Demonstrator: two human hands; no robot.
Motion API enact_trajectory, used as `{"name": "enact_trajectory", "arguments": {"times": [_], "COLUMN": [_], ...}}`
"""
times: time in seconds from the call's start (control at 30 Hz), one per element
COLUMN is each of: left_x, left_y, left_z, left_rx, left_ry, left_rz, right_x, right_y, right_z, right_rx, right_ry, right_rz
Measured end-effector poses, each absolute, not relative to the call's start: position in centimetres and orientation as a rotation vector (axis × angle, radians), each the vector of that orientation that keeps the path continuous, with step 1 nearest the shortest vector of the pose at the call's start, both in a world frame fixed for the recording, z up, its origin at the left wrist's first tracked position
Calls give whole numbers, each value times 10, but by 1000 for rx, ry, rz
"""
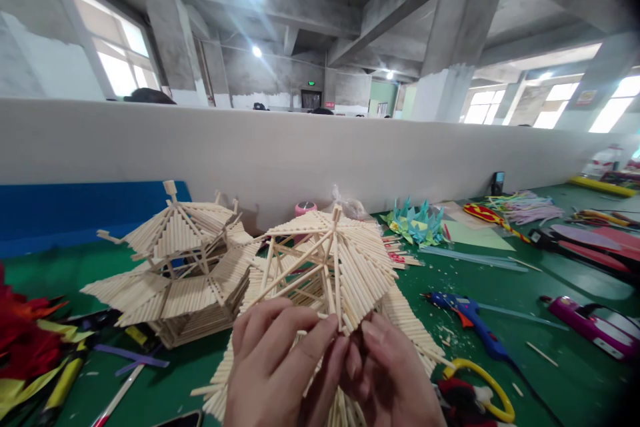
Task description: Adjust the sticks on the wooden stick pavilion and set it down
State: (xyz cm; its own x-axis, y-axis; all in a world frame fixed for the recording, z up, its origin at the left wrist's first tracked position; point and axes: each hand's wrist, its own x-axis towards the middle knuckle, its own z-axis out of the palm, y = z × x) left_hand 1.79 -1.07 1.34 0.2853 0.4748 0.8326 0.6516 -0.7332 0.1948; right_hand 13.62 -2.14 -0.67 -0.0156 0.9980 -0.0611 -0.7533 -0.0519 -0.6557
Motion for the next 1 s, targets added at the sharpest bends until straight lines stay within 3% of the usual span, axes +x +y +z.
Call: {"name": "enact_trajectory", "arguments": {"times": [1.0], "left_x": [9], "left_y": [-2], "left_z": [19], "left_rx": [-2352], "left_ry": [-778], "left_rz": [-997], "right_x": [162], "right_y": [-31], "right_z": [-7], "right_rx": [-728], "right_ry": [-654], "right_rz": [1543]}}
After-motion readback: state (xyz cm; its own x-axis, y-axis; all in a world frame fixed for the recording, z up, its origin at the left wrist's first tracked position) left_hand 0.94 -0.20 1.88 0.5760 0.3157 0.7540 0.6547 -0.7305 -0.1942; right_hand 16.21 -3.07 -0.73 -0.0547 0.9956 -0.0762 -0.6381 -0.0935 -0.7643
